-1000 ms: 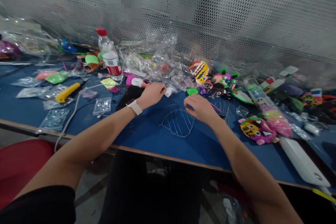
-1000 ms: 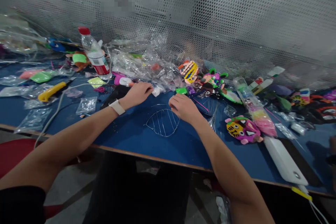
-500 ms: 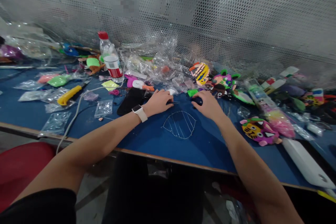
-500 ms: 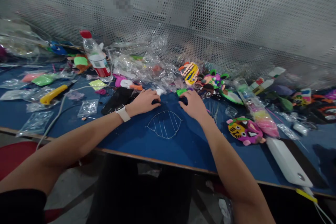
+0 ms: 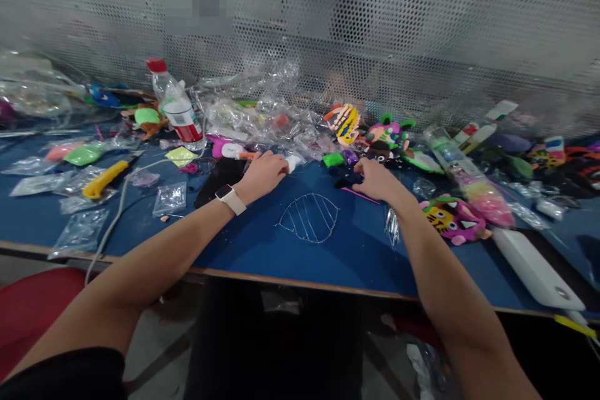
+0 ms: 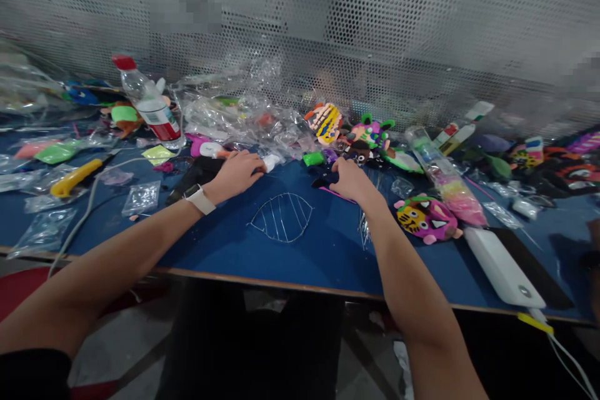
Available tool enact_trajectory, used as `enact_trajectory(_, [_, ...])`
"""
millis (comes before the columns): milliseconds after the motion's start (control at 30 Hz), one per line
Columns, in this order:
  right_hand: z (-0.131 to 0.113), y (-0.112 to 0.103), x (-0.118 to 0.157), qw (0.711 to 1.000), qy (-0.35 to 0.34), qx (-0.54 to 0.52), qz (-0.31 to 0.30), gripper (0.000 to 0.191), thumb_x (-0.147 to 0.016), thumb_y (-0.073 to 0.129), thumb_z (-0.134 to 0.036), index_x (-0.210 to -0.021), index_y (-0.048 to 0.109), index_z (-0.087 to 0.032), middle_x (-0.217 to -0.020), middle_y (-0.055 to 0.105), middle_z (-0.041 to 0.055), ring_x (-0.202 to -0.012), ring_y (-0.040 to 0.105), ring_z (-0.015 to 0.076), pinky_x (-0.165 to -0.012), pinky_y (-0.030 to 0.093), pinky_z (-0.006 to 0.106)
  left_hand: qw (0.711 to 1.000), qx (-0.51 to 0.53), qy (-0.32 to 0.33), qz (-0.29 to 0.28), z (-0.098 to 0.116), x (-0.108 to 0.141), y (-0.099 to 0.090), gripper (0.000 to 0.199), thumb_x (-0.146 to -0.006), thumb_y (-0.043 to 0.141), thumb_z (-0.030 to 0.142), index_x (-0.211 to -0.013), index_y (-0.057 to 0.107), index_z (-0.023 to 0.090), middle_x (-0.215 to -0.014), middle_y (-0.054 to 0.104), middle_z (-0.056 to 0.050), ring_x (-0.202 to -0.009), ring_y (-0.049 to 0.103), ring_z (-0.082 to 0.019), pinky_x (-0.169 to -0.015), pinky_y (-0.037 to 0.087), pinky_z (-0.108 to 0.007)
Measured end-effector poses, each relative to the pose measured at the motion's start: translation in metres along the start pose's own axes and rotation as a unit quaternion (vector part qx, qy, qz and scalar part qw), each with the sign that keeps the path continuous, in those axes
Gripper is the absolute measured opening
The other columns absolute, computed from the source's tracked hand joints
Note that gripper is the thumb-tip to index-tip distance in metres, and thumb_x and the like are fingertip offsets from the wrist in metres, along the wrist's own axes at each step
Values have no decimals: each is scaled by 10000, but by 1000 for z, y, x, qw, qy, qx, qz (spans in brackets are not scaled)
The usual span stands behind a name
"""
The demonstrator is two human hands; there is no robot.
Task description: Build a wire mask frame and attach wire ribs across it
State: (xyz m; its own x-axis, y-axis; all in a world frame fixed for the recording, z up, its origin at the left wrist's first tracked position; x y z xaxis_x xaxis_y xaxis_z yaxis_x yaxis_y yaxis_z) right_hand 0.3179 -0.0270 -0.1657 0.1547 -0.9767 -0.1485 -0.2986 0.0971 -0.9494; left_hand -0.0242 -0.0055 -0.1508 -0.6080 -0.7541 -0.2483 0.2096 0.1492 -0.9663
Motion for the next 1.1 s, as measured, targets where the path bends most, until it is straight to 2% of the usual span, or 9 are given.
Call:
enact_trajectory(200, [-7, -12, 0, 994, -61, -65, 70, 369, -652, 729, -202, -977, 559, -245, -867, 667, 55, -767, 625, 257, -692, 498, 406, 1000, 9, 8, 21, -2, 1, 6, 201, -958, 541, 191, -946, 741, 192, -1014, 722, -92, -1001, 589, -274, -962, 432, -455])
enact_trajectory(367, [-13, -26, 3, 989, -112, -48, 83, 270, -656, 697, -144, -880, 581, -238, -964, 606, 70, -851, 623, 265, -759, 536, 436, 999, 5, 4, 33, 2, 2, 3, 178, -957, 550, 185, -951, 727, 187, -1028, 715, -100, -1013, 593, -281, -956, 447, -454])
enact_trajectory(467, [-29, -33, 8, 983, -161, -62, 61, 262, -659, 670, -110, -886, 615, -228, -1006, 561, 71, -864, 621, 255, -768, 550, 432, 999, 24, 0, 40, 11, 4, -2, 175, -980, 570, 234, -1059, 715, 176, -1104, 705, -117, -1098, 596, -310, -1001, 456, -476])
enact_trajectory(533, [-46, -35, 13, 975, -194, -85, 60, 241, -682, 650, -99, -880, 601, -227, -1018, 565, 69, -856, 618, 242, -774, 549, 428, 997, 56, 9, 49, 19, 5, -5, 288, -989, 593, 270, -1247, 665, 163, -1211, 688, -132, -1185, 586, -332, -1047, 458, -500])
enact_trajectory(600, [-65, -35, 19, 964, -233, -108, 74, 247, -711, 616, -84, -906, 588, -234, -1042, 574, 68, -870, 615, 232, -796, 547, 421, 992, 103, 25, 61, 25, 7, -5, 493, -993, 608, 284, -1463, 526, 159, -1315, 659, -144, -1241, 586, -333, -1080, 464, -511])
enact_trajectory(667, [-80, -33, 25, 953, -255, -132, 97, 294, -735, 597, -81, -977, 588, -247, -1047, 578, 63, -882, 608, 229, -804, 547, 413, 984, 159, 45, 74, 30, 8, -5, 637, -1000, 604, 280, -1585, 377, 169, -1371, 642, -150, -1256, 605, -315, -1101, 474, -508])
enact_trajectory(733, [-90, -30, 30, 948, -260, -143, 112, 379, -755, 596, -91, -1092, 590, -265, -1048, 579, 61, -901, 608, 238, -804, 550, 411, 972, 207, 72, 85, 33, 10, -5, 703, -996, 595, 261, -1628, 296, 186, -1410, 632, -153, -1268, 622, -298, -1131, 477, -505])
enact_trajectory(833, [-99, -23, 36, 945, -274, -149, 98, 443, -802, 602, -109, -1204, 583, -293, -1080, 595, 63, -947, 626, 252, -832, 564, 421, 960, 239, 114, 94, 35, 13, -6, 814, -942, 609, 202, -1664, 234, 213, -1516, 577, -172, -1360, 595, -322, -1179, 467, -533])
enact_trajectory(1100, [-108, -17, 41, 937, -299, -158, 88, 424, -894, 598, -139, -1284, 584, -306, -1204, 598, 94, -1121, 639, 289, -905, 610, 449, 951, 241, 176, 85, 31, 18, -12, 920, -936, 589, 210, -1728, 125, 272, -1701, 416, -172, -1491, 509, -394, -1220, 443, -617])
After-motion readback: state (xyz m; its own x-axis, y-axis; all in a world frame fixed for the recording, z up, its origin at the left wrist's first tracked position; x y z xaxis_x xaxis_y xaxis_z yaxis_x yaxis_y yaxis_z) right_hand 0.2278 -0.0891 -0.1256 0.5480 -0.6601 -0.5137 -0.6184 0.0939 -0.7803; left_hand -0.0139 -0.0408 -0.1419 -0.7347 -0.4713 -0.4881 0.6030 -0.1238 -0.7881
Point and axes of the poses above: each hand's wrist, its own x-axis away from the middle knuckle, its own y-axis out of the palm, z = x × y, the point moved 1 cm from there along -x, towards the middle knuckle
